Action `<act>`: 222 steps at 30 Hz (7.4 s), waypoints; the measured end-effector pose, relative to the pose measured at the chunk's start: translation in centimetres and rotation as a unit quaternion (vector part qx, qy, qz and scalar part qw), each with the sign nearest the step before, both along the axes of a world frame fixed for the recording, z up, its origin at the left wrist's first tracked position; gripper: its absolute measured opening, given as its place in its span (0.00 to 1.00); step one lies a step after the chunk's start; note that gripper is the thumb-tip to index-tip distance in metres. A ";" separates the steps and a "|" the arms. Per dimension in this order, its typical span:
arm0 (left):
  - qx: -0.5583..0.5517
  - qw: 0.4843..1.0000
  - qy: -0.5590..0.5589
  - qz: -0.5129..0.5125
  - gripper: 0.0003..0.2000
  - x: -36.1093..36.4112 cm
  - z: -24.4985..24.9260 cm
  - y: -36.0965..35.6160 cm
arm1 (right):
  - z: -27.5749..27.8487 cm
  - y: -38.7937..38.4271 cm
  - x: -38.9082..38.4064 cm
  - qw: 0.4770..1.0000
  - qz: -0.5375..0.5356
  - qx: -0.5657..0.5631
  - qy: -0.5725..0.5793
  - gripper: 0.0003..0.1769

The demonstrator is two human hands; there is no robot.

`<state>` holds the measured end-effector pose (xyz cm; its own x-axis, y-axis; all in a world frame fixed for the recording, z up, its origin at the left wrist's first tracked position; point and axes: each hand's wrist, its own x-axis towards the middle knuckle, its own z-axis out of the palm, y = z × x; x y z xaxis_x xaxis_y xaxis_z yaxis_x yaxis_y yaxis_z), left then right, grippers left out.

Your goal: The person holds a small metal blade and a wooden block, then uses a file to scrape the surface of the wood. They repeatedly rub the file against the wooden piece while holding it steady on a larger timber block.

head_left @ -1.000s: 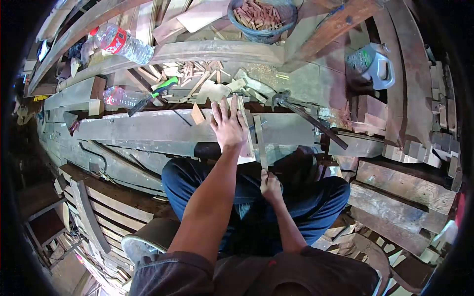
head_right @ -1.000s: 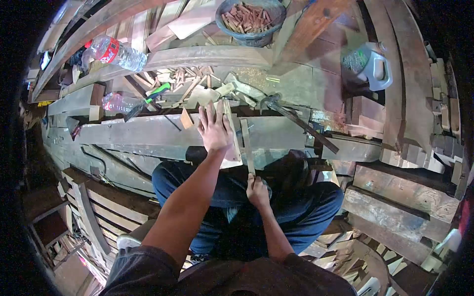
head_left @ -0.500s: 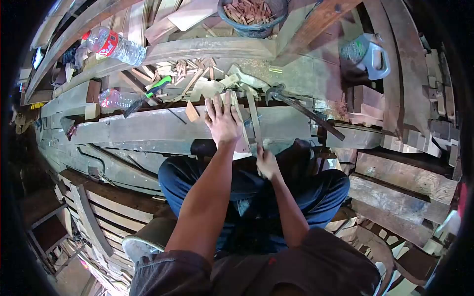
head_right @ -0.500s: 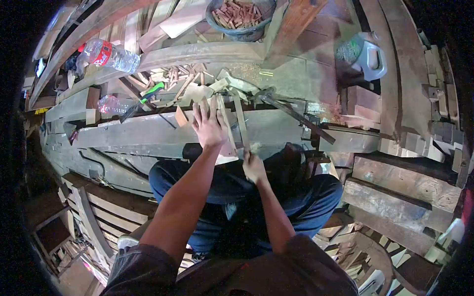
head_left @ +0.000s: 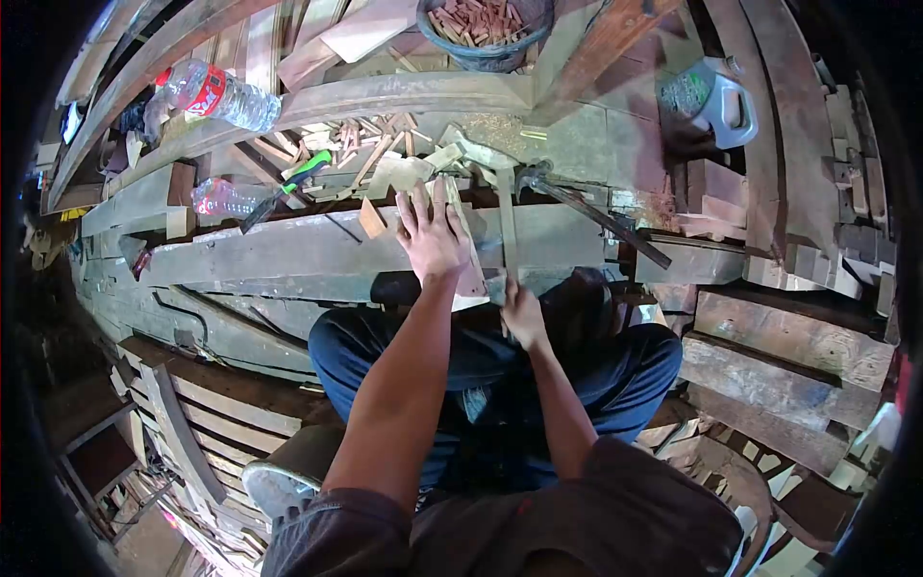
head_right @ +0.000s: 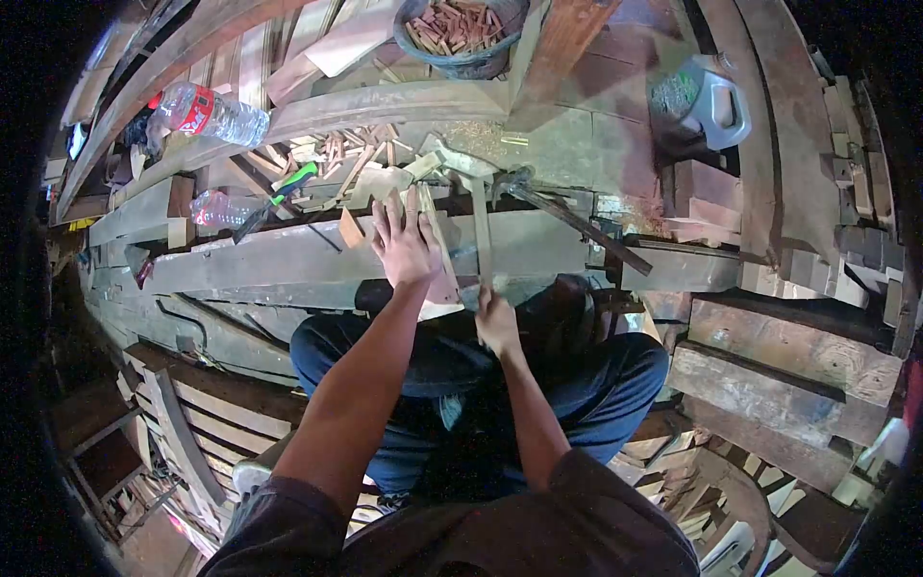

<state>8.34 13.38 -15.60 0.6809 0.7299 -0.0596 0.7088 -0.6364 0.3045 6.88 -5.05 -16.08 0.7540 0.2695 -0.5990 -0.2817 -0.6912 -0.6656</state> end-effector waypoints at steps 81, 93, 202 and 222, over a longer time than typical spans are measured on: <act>0.015 1.000 -0.023 0.005 0.26 0.2 0.0 0.4 | 0.5 -2.5 -3.9 0.988 0.121 -0.092 -0.040 0.27; 0.015 1.000 -0.013 -0.001 0.27 -0.1 0.1 0.2 | 0.4 -2.3 -2.5 0.990 0.104 -0.085 -0.036 0.27; 0.011 1.000 -0.001 0.003 0.27 -0.1 0.2 -0.2 | -3.7 0.3 1.8 0.982 0.133 -0.038 -0.127 0.22; 0.016 1.000 -0.003 0.006 0.27 0.2 -0.1 0.1 | -0.7 -0.9 -0.5 0.986 0.116 -0.081 -0.085 0.23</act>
